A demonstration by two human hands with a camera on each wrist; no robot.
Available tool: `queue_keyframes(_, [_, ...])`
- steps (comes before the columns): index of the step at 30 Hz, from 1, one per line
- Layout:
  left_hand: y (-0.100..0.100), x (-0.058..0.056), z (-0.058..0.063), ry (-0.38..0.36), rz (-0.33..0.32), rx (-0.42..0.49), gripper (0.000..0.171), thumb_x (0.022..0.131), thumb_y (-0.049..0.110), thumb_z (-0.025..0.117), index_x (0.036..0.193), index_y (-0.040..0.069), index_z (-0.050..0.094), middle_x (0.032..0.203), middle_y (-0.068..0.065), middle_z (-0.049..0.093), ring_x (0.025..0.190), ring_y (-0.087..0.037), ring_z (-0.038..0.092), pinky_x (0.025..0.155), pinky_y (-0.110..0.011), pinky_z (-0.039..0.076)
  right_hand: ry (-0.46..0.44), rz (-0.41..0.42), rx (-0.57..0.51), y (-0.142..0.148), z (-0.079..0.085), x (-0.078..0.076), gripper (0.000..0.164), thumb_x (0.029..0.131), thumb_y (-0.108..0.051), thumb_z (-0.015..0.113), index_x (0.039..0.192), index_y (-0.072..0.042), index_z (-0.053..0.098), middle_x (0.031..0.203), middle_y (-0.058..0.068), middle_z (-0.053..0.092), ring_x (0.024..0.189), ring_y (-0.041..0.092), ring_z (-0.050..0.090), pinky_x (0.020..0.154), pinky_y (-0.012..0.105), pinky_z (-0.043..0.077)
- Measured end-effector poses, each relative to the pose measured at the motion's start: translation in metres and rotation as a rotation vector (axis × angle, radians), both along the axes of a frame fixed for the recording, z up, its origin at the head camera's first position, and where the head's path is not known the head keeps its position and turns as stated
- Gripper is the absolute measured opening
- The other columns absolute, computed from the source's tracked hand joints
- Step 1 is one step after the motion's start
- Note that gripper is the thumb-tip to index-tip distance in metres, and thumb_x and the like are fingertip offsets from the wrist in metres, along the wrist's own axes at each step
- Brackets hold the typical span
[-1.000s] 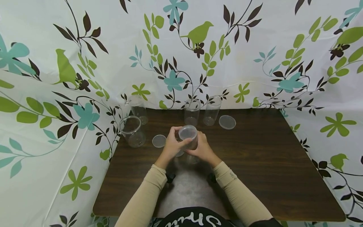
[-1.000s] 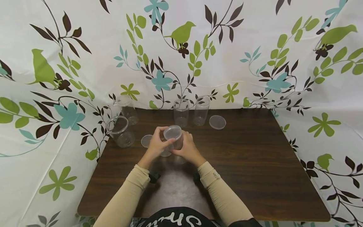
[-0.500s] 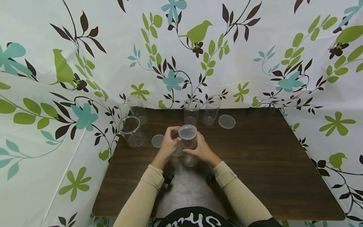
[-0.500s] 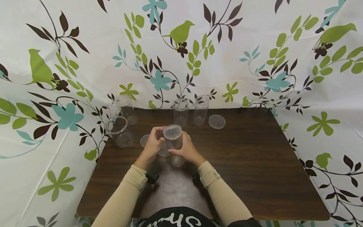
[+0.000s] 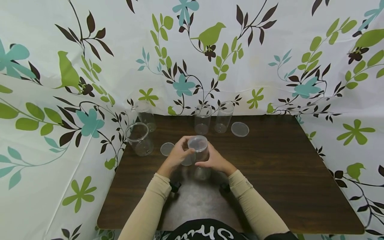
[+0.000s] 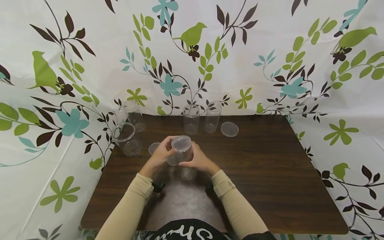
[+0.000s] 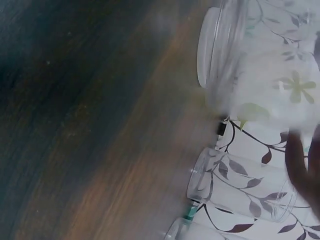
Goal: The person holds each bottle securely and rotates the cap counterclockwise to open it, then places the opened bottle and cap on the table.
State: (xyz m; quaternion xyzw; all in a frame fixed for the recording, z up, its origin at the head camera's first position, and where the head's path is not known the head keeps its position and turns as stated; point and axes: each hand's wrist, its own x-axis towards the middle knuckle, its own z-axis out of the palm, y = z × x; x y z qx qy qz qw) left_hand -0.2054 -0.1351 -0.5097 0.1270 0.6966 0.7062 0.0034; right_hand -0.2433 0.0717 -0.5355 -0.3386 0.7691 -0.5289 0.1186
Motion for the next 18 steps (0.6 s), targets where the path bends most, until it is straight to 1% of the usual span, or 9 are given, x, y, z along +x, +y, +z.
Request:
queue_keyframes(3, [0.014, 0.003, -0.002, -0.016, 0.138, -0.02, 0.093, 0.071, 0.062, 0.08, 0.136, 0.003, 0.049, 0.127, -0.016, 0.059, 0.108, -0.022, 0.058, 0.088, -0.03, 0.05, 0.194, -0.16, 0.057, -0.006, -0.004, 0.004, 0.094, 0.074, -0.021, 0.092, 0.147, -0.002, 0.037, 0.139, 0.017, 0.048, 0.125, 0.034, 0.044, 0.102, 0.055, 0.041])
queue_keyframes(6, [0.029, 0.005, -0.003, -0.007, 0.293, -0.101, 0.085, 0.075, 0.055, 0.084, 0.134, 0.005, 0.048, 0.13, -0.014, 0.055, 0.114, -0.024, 0.055, 0.095, -0.037, 0.046, 0.373, -0.32, 0.13, -0.011, -0.007, 0.009, 0.094, 0.07, -0.024, 0.095, 0.142, 0.003, 0.04, 0.129, 0.02, 0.051, 0.112, 0.035, 0.046, 0.092, 0.054, 0.047])
queue_keyframes(8, [0.038, 0.005, -0.004, 0.023, 0.387, -0.161, 0.083, 0.076, 0.052, 0.086, 0.132, 0.004, 0.049, 0.13, -0.014, 0.054, 0.118, -0.027, 0.053, 0.1, -0.042, 0.043, 0.459, -0.402, 0.165, -0.014, -0.009, 0.011, 0.094, 0.068, -0.024, 0.096, 0.139, 0.005, 0.042, 0.125, 0.021, 0.052, 0.105, 0.036, 0.047, 0.087, 0.053, 0.048])
queue_keyframes(10, [0.044, 0.005, -0.005, 0.058, 0.458, -0.201, 0.081, 0.076, 0.048, 0.088, 0.13, 0.002, 0.049, 0.13, -0.016, 0.053, 0.12, -0.03, 0.051, 0.104, -0.046, 0.04, 0.509, -0.456, 0.189, -0.016, -0.01, 0.012, 0.095, 0.066, -0.023, 0.097, 0.138, 0.006, 0.042, 0.123, 0.022, 0.052, 0.102, 0.036, 0.047, 0.084, 0.052, 0.048])
queue_keyframes(12, [0.048, 0.005, -0.005, 0.08, 0.491, -0.213, 0.081, 0.075, 0.045, 0.09, 0.13, 0.002, 0.049, 0.128, -0.017, 0.053, 0.12, -0.031, 0.051, 0.103, -0.047, 0.04, 0.513, -0.481, 0.208, -0.017, -0.01, 0.012, 0.096, 0.065, -0.022, 0.097, 0.138, 0.006, 0.041, 0.124, 0.021, 0.052, 0.102, 0.035, 0.047, 0.085, 0.051, 0.048])
queue_keyframes(14, [0.048, 0.006, -0.005, 0.079, 0.488, -0.202, 0.08, 0.075, 0.042, 0.091, 0.131, 0.003, 0.049, 0.127, -0.015, 0.053, 0.117, -0.03, 0.051, 0.1, -0.047, 0.042, 0.465, -0.461, 0.196, -0.016, -0.008, 0.011, 0.098, 0.065, -0.021, 0.097, 0.14, 0.005, 0.04, 0.125, 0.021, 0.051, 0.105, 0.035, 0.046, 0.087, 0.052, 0.048])
queue_keyframes(15, [0.047, 0.009, 0.001, 0.064, 0.474, -0.179, 0.077, 0.076, 0.035, 0.091, 0.131, 0.002, 0.049, 0.126, -0.016, 0.052, 0.116, -0.031, 0.051, 0.097, -0.045, 0.043, 0.43, -0.443, 0.186, -0.015, -0.007, 0.01, 0.098, 0.065, -0.022, 0.097, 0.14, 0.004, 0.04, 0.126, 0.02, 0.051, 0.108, 0.035, 0.046, 0.09, 0.052, 0.047])
queue_keyframes(16, [0.044, 0.01, 0.002, 0.051, 0.441, -0.149, 0.077, 0.077, 0.031, 0.091, 0.132, 0.0, 0.048, 0.126, -0.017, 0.053, 0.115, -0.03, 0.051, 0.093, -0.042, 0.044, 0.376, -0.411, 0.163, -0.013, -0.006, 0.009, 0.098, 0.067, -0.021, 0.096, 0.142, 0.004, 0.039, 0.129, 0.02, 0.05, 0.112, 0.036, 0.045, 0.094, 0.054, 0.046])
queue_keyframes(18, [0.035, 0.011, 0.003, 0.022, 0.359, -0.084, 0.079, 0.077, 0.033, 0.091, 0.135, -0.001, 0.047, 0.127, -0.017, 0.053, 0.114, -0.026, 0.051, 0.088, -0.036, 0.046, 0.258, -0.329, 0.1, -0.008, -0.004, 0.005, 0.097, 0.069, -0.02, 0.095, 0.145, 0.002, 0.038, 0.134, 0.02, 0.049, 0.12, 0.036, 0.044, 0.1, 0.054, 0.043])
